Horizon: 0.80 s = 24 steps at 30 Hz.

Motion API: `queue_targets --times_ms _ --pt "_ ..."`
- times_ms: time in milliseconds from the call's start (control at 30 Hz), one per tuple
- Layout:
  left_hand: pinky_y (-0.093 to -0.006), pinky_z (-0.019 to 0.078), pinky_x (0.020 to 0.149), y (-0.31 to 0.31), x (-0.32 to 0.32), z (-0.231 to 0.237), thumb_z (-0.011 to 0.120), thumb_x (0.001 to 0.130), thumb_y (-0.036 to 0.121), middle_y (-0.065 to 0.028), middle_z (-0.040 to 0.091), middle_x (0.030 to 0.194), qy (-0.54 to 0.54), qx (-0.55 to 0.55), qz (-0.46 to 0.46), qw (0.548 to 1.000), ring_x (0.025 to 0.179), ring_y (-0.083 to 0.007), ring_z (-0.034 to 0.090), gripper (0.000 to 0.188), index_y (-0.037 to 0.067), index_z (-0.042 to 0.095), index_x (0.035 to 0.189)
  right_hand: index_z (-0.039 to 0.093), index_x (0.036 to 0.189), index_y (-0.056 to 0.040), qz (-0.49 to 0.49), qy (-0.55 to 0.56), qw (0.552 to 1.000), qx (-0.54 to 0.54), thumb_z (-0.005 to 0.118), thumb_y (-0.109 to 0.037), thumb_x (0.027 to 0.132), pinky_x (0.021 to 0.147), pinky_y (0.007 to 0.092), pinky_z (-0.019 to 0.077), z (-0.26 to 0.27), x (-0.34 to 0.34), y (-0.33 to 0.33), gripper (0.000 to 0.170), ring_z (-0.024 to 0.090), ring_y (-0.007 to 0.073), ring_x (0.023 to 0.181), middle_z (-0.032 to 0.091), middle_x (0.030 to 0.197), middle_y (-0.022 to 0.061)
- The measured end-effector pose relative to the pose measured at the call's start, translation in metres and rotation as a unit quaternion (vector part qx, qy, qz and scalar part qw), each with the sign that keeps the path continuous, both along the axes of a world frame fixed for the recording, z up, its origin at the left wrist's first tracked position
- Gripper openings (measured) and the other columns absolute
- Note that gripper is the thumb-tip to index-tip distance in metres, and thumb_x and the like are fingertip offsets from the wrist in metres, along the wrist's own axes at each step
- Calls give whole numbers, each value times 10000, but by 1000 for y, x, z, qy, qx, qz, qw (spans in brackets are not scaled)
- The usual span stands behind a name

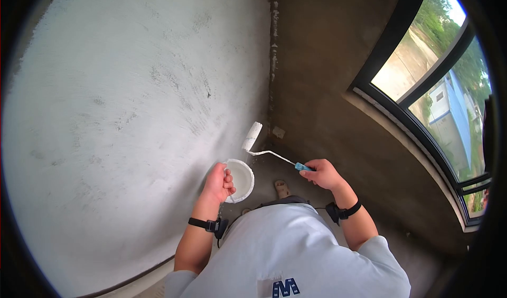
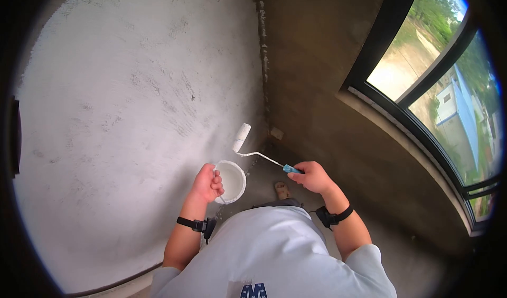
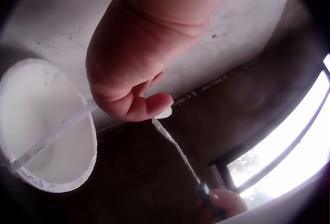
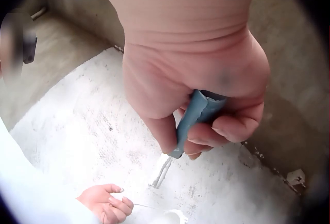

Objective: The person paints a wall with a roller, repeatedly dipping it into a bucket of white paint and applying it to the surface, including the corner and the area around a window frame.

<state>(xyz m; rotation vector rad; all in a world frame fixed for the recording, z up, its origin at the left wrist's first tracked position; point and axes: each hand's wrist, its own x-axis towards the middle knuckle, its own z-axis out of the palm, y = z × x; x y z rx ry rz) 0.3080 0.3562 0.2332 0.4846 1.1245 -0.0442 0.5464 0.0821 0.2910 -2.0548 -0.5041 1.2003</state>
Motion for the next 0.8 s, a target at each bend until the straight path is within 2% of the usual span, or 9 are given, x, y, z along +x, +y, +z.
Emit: queue_targets --times_ms 33,100,267,367,533,667,767,800 --pt "-334 403 593 0 -2 -3 544 933 382 71 399 589 -3 5 3 1000 452 -82 298 241 183 489 808 750 1017 -7 3 -3 1000 5 750 -247 904 618 306 503 2 3 2 265 601 149 636 677 751 63" --pt "-340 404 582 -2 -7 -8 560 922 358 69 397 585 16 4 0 1000 452 -83 303 226 186 487 795 746 1011 2 -10 7 999 48 749 -220 923 552 265 453 7 10 5 239 545 83 593 647 726 16" --pt "-336 382 574 -5 -25 -22 544 935 353 66 389 574 50 44 -4 998 453 -90 300 238 178 489 783 730 1003 9 -25 52 988 142 742 -211 941 525 247 411 21 29 19 229 512 70 575 637 724 13" --pt "-342 378 569 -9 -45 -31 539 938 344 58 380 566 77 42 8 996 456 -102 298 247 171 485 770 725 989 15 -37 71 978 190 738 -207 947 515 245 398 30 41 30 226 501 68 563 628 715 13" --pt "-364 402 547 -19 -86 -64 561 892 315 49 377 562 81 38 27 996 449 -117 302 206 172 485 764 702 991 36 -58 130 938 316 689 -214 982 509 255 393 50 65 56 250 509 93 570 606 700 32" --pt "-358 397 537 -26 -129 -90 540 902 323 45 349 542 92 5 73 993 431 -124 275 239 184 460 724 686 996 36 -62 106 925 359 656 -227 1006 509 261 391 83 92 83 264 500 103 563 597 694 36" --pt "-386 439 608 -31 -172 -125 543 901 365 39 356 581 92 -1 76 993 466 -135 302 240 189 459 761 652 998 37 -70 94 906 406 615 -207 1031 497 267 386 111 111 107 249 478 105 528 564 678 31" --pt "-341 443 527 -38 -185 -124 554 949 374 21 433 603 95 -3 116 989 483 -142 400 271 161 506 788 652 998 37 -69 89 907 407 615 -207 1031 497 267 386 118 116 113 249 478 105 528 564 678 31"
